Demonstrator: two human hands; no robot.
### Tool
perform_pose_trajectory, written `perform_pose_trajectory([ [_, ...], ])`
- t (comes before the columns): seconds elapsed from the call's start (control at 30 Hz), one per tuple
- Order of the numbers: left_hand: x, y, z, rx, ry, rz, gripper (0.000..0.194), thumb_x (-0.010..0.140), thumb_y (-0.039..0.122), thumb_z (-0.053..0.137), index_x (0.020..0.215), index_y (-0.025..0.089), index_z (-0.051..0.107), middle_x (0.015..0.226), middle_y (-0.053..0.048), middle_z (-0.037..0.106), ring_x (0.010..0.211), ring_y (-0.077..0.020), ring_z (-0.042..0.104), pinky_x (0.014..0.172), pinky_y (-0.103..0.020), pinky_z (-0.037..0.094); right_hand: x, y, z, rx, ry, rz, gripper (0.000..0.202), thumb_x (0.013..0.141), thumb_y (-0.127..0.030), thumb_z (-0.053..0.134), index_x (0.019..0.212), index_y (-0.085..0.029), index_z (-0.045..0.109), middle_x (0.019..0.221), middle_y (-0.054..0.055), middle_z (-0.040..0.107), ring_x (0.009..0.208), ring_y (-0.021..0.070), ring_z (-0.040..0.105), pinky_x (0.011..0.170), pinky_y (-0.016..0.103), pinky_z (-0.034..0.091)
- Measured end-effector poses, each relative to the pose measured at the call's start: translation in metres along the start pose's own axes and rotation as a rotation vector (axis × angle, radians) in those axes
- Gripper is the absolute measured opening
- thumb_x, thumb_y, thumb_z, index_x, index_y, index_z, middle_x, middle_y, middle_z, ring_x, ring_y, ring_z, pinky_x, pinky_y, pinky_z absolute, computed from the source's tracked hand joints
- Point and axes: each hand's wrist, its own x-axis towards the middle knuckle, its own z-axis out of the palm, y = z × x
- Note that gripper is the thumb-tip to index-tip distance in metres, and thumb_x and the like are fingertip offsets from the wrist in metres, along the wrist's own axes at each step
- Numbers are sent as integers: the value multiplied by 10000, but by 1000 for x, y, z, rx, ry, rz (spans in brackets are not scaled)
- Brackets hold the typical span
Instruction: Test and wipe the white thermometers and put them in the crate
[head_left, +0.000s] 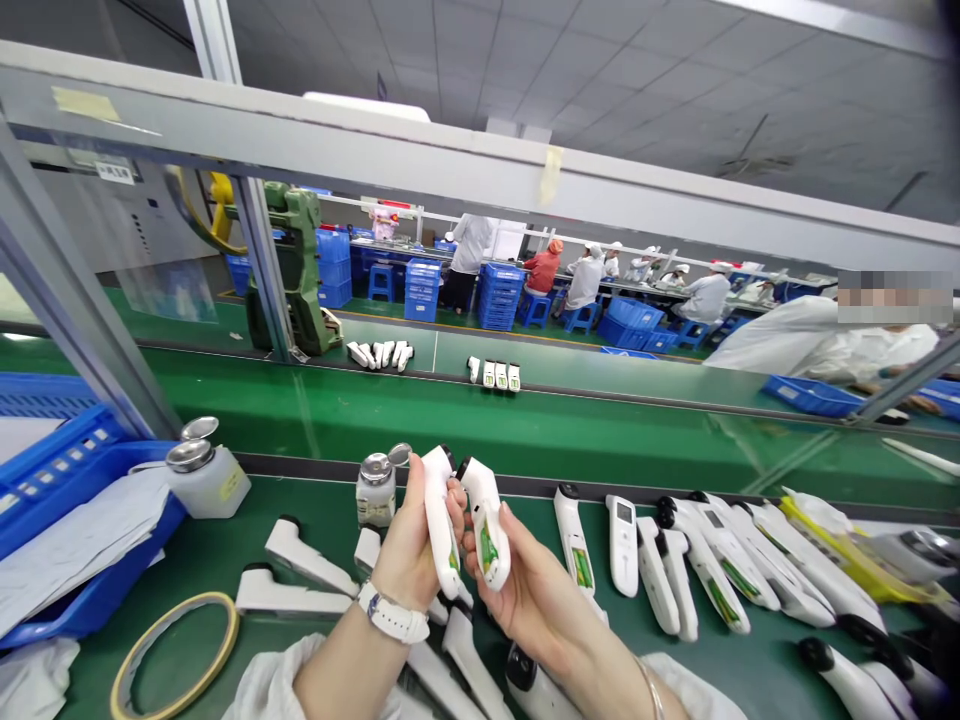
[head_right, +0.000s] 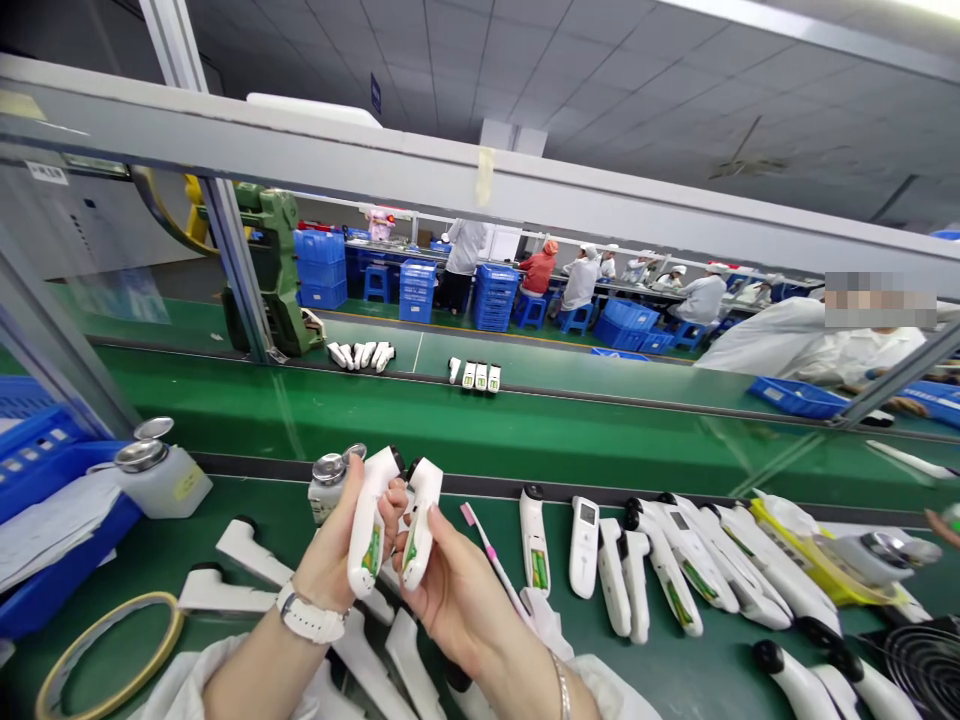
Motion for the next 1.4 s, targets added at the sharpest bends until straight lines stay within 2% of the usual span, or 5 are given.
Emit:
perform_pose_trajectory([
  [0.3, 1, 3, -6, 58, -46, 3, 405, 832, 501, 483, 769, 106, 547, 562, 8, 496, 405, -73, 499, 385, -189, 454, -8, 3, 1, -23, 25, -62, 191, 759, -211, 653, 927, -120, 665, 755, 44, 692, 643, 129, 628, 610, 232, 492],
  [0.8, -26, -4, 4, 39, -461, 156, 521, 896, 452, 325, 1305, 149, 435, 732, -38, 584, 620, -149, 565, 525, -272, 502, -24, 1, 3, 60, -197, -114, 360, 724, -260, 585, 1048, -120, 655, 734, 50, 621, 569, 112, 510, 571, 248, 433],
  [1.03, -24, -4, -3, 220, -358, 230, 280, 801, 378, 590, 872, 112, 639, 679, -35, 594, 611, -94, 573, 622, -184, 494, -28, 0, 6, -106, -79, -261, 243, 831, -369, 595, 1001, -199, 629, 855, 30, 592, 722, 133, 537, 682, 261, 463],
  [1.2, -29, -6, 6, 342, -277, 366, 425, 824, 188, 566, 1227, 269, 457, 982, -41, 617, 913, -178, 607, 858, -334, 470, -26, -3, 2, -341, -69, -380, 406, 738, -258, 728, 1096, -268, 539, 837, -21, 600, 680, 101, 553, 632, 205, 468],
  [1.4, -33, -5, 14, 156, -342, 211, 556, 891, 407, 397, 1401, 262, 231, 1166, -120, 566, 1102, -279, 536, 940, -481, 390, -27, -6, -4, -467, -19, -433, 557, 796, -284, 668, 1289, -340, 416, 1337, 13, 514, 1235, 214, 446, 1019, 364, 365],
])
